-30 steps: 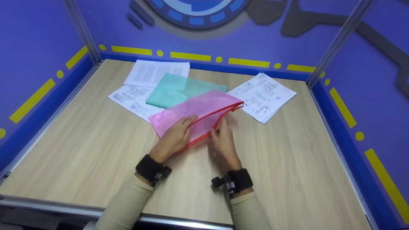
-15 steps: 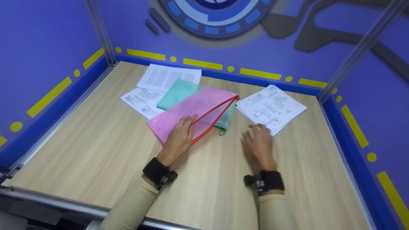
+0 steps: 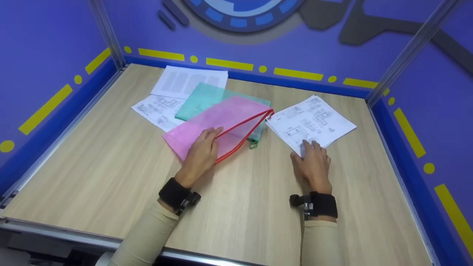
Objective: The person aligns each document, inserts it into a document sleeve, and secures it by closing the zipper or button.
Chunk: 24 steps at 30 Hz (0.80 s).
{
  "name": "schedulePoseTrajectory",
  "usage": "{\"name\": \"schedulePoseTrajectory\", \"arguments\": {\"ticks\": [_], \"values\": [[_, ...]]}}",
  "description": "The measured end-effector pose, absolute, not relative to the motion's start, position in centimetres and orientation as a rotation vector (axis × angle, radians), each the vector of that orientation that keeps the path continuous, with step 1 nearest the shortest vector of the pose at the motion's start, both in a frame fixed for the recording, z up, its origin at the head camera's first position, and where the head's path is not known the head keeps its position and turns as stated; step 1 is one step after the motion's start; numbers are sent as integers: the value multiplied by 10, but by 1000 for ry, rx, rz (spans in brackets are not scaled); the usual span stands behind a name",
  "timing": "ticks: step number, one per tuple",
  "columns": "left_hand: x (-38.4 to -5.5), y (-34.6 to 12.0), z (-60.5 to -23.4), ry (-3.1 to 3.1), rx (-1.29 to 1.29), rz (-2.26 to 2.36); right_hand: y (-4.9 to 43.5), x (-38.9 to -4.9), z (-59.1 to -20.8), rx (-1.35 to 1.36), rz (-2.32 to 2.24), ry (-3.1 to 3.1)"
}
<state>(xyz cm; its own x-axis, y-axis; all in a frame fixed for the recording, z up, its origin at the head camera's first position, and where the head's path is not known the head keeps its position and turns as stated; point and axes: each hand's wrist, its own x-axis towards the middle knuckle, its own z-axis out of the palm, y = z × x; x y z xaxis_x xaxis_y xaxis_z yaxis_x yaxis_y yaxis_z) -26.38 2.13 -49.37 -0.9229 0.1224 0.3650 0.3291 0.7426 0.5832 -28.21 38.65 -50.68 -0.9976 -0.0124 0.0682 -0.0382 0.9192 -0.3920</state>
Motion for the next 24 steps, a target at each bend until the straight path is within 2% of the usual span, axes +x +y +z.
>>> {"name": "schedulePoseTrajectory", "arguments": {"ticks": [8, 24], "values": [[-264, 20, -494, -2614, -354, -996, 397, -280, -502, -11, 582, -3028], [-265, 18, -492, -2577, -354, -1012, 399, -274, -490, 98, 455, -3312]]}}
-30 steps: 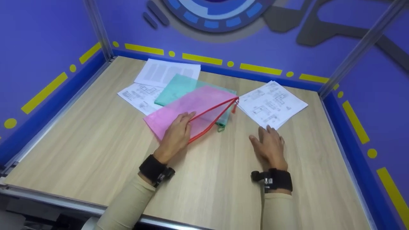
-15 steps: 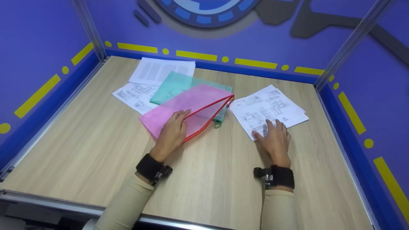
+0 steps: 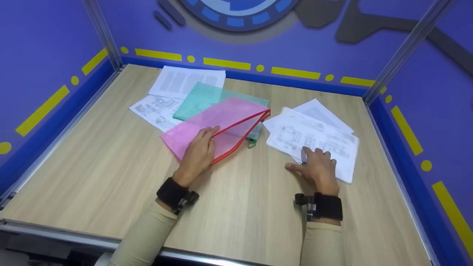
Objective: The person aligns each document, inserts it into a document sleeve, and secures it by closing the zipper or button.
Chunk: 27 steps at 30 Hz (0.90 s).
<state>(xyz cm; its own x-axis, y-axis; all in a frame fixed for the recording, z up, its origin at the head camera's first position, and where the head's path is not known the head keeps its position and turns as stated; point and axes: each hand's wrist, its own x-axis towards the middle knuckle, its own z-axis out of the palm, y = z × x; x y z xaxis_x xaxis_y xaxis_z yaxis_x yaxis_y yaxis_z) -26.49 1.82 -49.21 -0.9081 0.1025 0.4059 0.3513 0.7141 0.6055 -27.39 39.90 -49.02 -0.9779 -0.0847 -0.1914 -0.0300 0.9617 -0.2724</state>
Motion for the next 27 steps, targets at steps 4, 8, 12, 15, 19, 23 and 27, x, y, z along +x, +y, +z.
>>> {"name": "schedulePoseTrajectory", "arguments": {"ticks": [4, 8, 12, 15, 19, 23, 27], "values": [[-266, 17, -491, -2566, -352, -1008, 389, -277, -495, -103, -444, 2997], [-265, 17, -492, -2559, -349, -1019, 383, -277, -500, -58, -452, 3121], [-264, 19, -493, -2568, -363, -1039, 386, -272, -502, 18, -463, 3121], [-264, 20, -492, -2578, -361, -1040, 390, -269, -500, 19, -445, 3079], [-265, 20, -491, -2602, -369, -1031, 392, -268, -496, 1, -410, 3071], [-265, 20, -492, -2619, -372, -1010, 384, -270, -496, -42, -408, 3129], [-263, 18, -493, -2591, -370, -1010, 372, -271, -498, -115, -381, 3220]]}}
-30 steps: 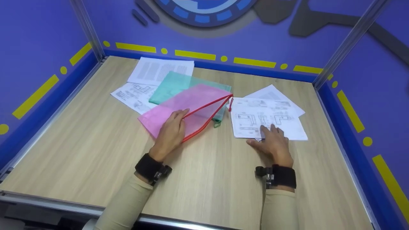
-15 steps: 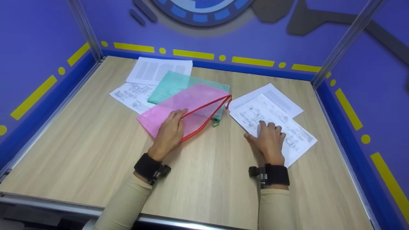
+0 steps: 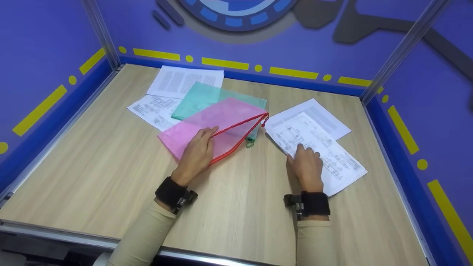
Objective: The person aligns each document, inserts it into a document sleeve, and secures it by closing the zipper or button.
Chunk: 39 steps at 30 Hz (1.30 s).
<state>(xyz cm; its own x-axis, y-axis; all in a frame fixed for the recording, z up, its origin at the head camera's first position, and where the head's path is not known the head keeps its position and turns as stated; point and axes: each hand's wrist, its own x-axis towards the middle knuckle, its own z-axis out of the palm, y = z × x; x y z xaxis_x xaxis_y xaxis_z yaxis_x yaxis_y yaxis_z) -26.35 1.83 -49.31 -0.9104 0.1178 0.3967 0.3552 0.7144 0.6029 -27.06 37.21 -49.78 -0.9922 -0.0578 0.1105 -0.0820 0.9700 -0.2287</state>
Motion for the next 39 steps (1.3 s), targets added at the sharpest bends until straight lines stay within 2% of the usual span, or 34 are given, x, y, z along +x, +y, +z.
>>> {"name": "schedulePoseTrajectory", "arguments": {"ticks": [16, 25, 31, 34, 39], "values": [[-264, 18, -492, -2572, -364, -983, 369, -261, -489, -26, 405, -2899], [-266, 17, -494, -2549, -345, -1087, 363, -270, -474, 115, 573, -2220], [-266, 16, -494, -2507, -337, -1110, 372, -274, -476, -104, 702, -1927], [-265, 16, -494, -2502, -349, -1107, 377, -274, -476, -116, 759, -1860], [-266, 17, -493, -2509, -345, -1115, 375, -272, -473, -211, 1073, -1750]]}}
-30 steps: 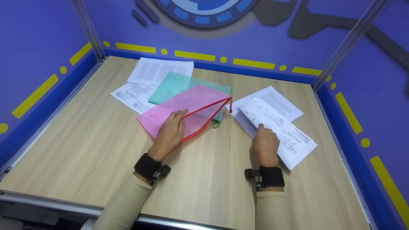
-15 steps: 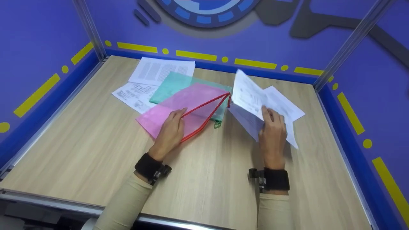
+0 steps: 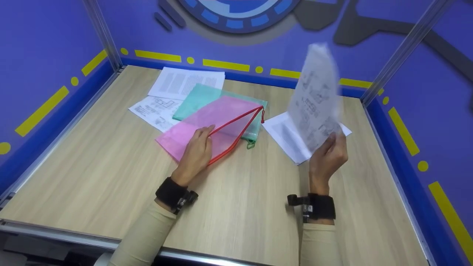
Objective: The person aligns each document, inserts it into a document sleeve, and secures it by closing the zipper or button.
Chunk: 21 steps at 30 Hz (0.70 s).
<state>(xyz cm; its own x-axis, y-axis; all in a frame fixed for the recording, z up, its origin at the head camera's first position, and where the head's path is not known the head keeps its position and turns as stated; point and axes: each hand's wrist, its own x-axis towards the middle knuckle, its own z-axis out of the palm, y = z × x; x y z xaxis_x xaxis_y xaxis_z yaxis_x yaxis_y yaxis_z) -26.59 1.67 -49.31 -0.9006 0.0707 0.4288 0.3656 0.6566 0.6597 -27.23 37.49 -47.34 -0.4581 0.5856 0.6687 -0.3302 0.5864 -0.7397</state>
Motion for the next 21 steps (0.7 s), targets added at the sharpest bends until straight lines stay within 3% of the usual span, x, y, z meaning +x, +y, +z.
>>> {"name": "schedulePoseTrajectory", "arguments": {"ticks": [9, 21], "values": [[-265, 16, -490, -2606, -349, -1103, 375, -275, -474, -573, 1725, -1683], [-263, 14, -492, -2825, -384, -974, 389, -275, -484, -678, 1761, -1932]]}}
